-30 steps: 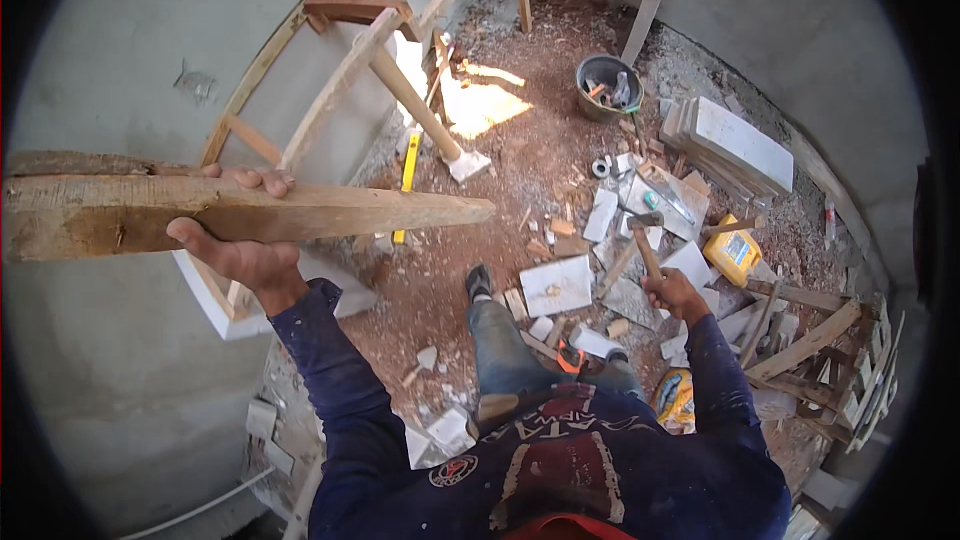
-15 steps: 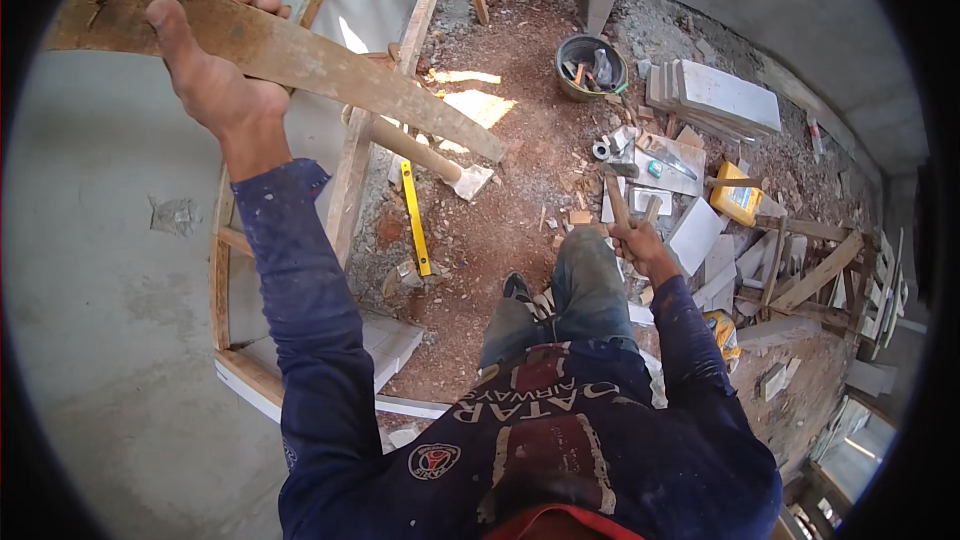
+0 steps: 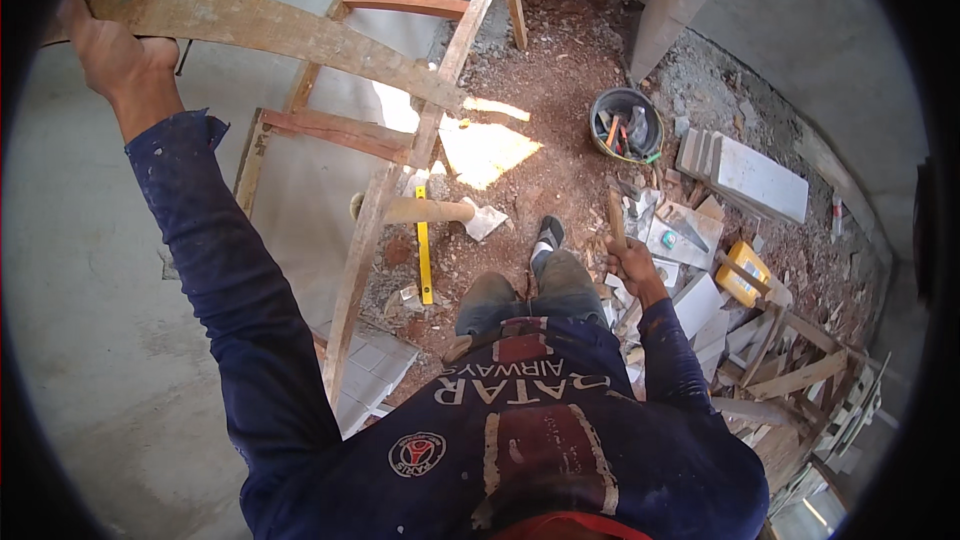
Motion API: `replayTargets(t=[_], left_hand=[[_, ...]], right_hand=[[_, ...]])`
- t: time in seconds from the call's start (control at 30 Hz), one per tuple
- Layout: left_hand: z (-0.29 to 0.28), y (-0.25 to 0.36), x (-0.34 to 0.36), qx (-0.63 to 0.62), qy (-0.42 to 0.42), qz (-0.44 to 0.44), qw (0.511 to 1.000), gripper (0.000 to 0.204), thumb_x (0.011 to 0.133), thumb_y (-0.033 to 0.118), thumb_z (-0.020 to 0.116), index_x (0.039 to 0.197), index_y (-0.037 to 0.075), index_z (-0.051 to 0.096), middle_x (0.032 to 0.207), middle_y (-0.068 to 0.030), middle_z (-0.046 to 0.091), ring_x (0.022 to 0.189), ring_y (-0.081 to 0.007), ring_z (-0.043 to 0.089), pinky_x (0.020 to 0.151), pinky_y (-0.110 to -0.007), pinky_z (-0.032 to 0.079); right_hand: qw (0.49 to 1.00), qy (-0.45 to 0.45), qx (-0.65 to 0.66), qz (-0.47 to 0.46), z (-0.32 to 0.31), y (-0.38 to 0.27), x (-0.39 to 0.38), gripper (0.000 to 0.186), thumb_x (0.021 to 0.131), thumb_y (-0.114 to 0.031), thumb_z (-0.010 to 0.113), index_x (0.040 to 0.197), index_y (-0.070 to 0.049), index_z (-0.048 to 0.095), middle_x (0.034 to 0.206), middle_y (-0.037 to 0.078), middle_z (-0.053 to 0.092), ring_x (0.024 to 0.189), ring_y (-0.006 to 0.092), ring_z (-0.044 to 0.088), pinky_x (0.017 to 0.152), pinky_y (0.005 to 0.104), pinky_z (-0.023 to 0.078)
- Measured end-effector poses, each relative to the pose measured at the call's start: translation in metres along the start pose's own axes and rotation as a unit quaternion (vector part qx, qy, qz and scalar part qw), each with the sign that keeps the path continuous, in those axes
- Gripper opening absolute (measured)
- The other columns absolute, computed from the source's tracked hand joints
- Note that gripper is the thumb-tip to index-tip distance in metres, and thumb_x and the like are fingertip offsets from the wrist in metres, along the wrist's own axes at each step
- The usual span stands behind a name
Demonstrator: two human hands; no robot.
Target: Assemble and secure a wooden framework using nails and a hammer in a construction site.
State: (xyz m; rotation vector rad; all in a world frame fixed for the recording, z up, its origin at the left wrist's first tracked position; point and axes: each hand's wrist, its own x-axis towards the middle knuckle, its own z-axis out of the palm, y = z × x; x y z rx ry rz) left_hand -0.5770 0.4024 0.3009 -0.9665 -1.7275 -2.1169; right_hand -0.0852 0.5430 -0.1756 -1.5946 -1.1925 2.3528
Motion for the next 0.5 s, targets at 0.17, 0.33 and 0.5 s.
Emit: replayTargets(t=[0.17,0.33,0.5], left_hand=[[-0.018,-0.047,0.014,-0.071,0.06,0.007,0.996,0.075,0.093,0.055,0.054,0.132,-0.004,0.03,0.106,-0.028,0.052,0.091,-0.0427,0.059,0.088,-0.061,0.051],[-0.035,-0.054,0.051,-0.001,0.072,-0.034,0.997,0.079,0.099,0.06,0.032,0.119,-0.015,0.042,0.108,-0.0303,0.053,0.098,-0.0419,0.058,0.094,-0.055,0.049],[-0.081,-0.081,0.077,-0.005,0.037,-0.062,0.997,0.077,0.098,0.059,0.035,0.12,-0.015,0.042,0.109,-0.0299,0.055,0.098,-0.0405,0.059,0.093,-0.053,0.05]], right_hand=[[0.988,-0.035,-0.05,-0.138,0.048,-0.128,-0.014,0.037,0.091,-0.019,0.069,0.117,-0.001,0.049,0.072,-0.001,0.049,0.053,0.0064,0.046,0.045,0.023,0.041],[0.925,-0.06,-0.183,-0.327,0.124,-0.302,-0.014,0.044,0.087,-0.02,0.074,0.119,0.001,0.052,0.075,0.0,0.053,0.055,0.0066,0.05,0.046,0.0224,0.044],[0.868,-0.165,-0.188,-0.428,0.22,-0.42,-0.017,0.05,0.085,-0.023,0.076,0.122,-0.001,0.05,0.082,0.003,0.055,0.06,0.008,0.053,0.051,0.023,0.048]])
